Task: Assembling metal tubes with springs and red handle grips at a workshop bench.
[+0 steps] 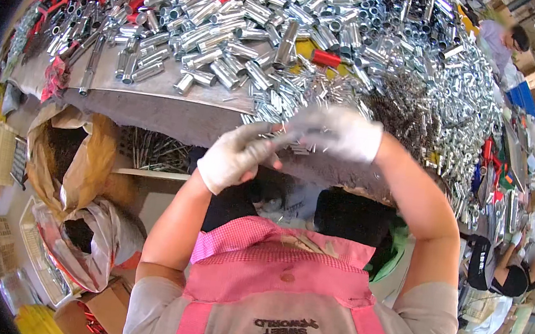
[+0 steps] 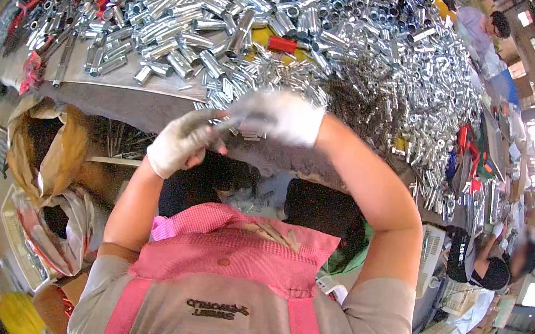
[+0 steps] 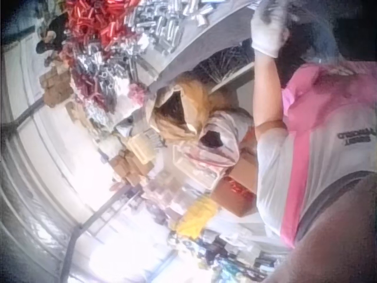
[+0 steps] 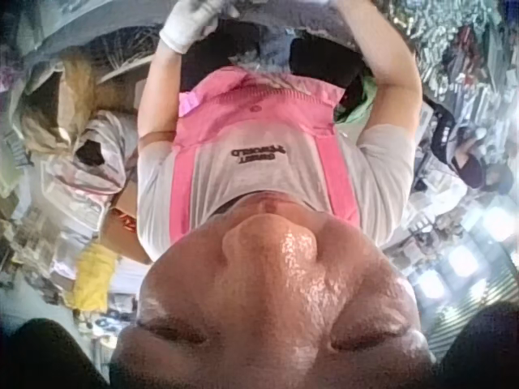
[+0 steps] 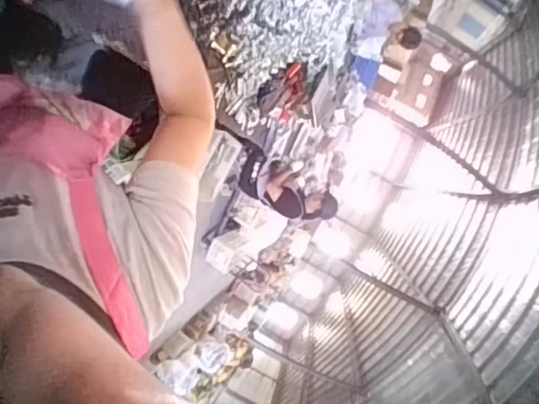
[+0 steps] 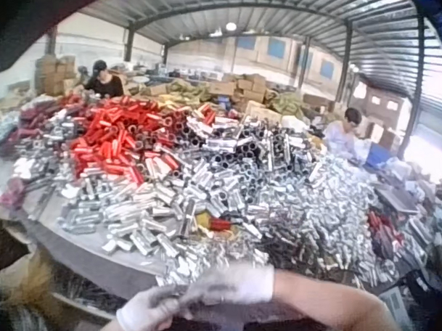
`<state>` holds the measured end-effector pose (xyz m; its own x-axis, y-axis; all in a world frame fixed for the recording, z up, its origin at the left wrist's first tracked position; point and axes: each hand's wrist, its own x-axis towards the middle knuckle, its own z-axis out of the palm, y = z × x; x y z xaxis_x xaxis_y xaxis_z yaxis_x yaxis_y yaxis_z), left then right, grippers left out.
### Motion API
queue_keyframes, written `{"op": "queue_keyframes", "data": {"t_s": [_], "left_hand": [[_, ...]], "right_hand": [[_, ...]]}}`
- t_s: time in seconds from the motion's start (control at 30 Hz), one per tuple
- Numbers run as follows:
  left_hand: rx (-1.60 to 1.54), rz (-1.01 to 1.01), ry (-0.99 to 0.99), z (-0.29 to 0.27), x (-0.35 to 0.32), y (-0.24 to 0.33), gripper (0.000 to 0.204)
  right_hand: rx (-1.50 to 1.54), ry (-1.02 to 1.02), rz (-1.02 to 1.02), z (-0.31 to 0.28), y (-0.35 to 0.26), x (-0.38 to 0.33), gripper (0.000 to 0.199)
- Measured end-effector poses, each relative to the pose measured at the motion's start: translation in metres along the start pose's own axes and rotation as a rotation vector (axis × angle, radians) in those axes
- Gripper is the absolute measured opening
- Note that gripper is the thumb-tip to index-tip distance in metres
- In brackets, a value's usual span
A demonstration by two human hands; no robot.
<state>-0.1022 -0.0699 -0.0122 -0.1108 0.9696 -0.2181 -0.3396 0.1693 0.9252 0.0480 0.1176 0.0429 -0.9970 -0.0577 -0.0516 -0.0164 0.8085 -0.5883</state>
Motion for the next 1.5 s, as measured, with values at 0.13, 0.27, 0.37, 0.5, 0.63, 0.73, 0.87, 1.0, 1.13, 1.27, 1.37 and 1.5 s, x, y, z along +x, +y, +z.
{"op": "queue_keyframes", "data": {"t_s": [0.13, 0.27, 0.37, 0.5, 0.63, 0.73, 0.87, 1.0, 1.13, 1.27, 1.37, 1.5], "left_hand": [[0.086, -0.003, 0.063, -0.003, -0.005, -0.004, 0.037], [-0.123, 0.085, 0.339, -0.001, -0.012, -0.013, 0.030], [-0.126, 0.087, 0.373, 0.001, -0.017, -0.014, 0.032], [-0.145, 0.123, 0.369, -0.001, -0.026, -0.015, 0.033], [-0.196, 0.088, 0.238, 0.002, -0.025, -0.011, 0.030], [-0.183, 0.034, 0.126, 0.007, -0.020, -0.008, 0.028], [-0.158, -0.034, -0.014, 0.021, -0.014, -0.001, 0.027], [0.039, -0.155, -0.160, 0.038, -0.016, 0.004, 0.025], [0.107, -0.173, -0.349, 0.055, -0.023, 0.000, 0.041], [0.046, -0.197, -0.333, 0.051, -0.029, -0.014, 0.039], [0.019, -0.188, -0.316, 0.061, -0.036, -0.012, 0.047], [-0.026, -0.190, -0.313, 0.064, -0.035, -0.026, 0.047]], "right_hand": [[0.060, -0.090, 0.014, -0.008, 0.012, 0.029, 0.030], [-0.847, 0.379, 0.055, -0.031, 0.076, 0.091, 0.038], [-1.003, 0.143, 0.047, -0.037, 0.096, 0.117, 0.035], [-0.589, 0.445, 0.225, -0.053, 0.079, 0.091, 0.031], [0.888, 0.640, 0.361, -0.044, 0.025, 0.020, 0.040], [0.689, 0.636, 0.487, -0.041, -0.003, -0.031, 0.029], [0.596, 0.571, 0.631, -0.038, -0.005, -0.092, 0.016], [0.494, 0.400, 0.671, -0.023, -0.031, -0.103, 0.015], [0.559, 0.054, 0.543, 0.013, -0.049, -0.093, 0.017], [0.666, 0.261, 0.444, 0.034, -0.049, -0.095, 0.028], [0.754, 0.271, 0.565, 0.047, -0.056, -0.080, 0.031], [0.751, 0.263, 0.605, 0.058, -0.051, -0.074, 0.032]]}}
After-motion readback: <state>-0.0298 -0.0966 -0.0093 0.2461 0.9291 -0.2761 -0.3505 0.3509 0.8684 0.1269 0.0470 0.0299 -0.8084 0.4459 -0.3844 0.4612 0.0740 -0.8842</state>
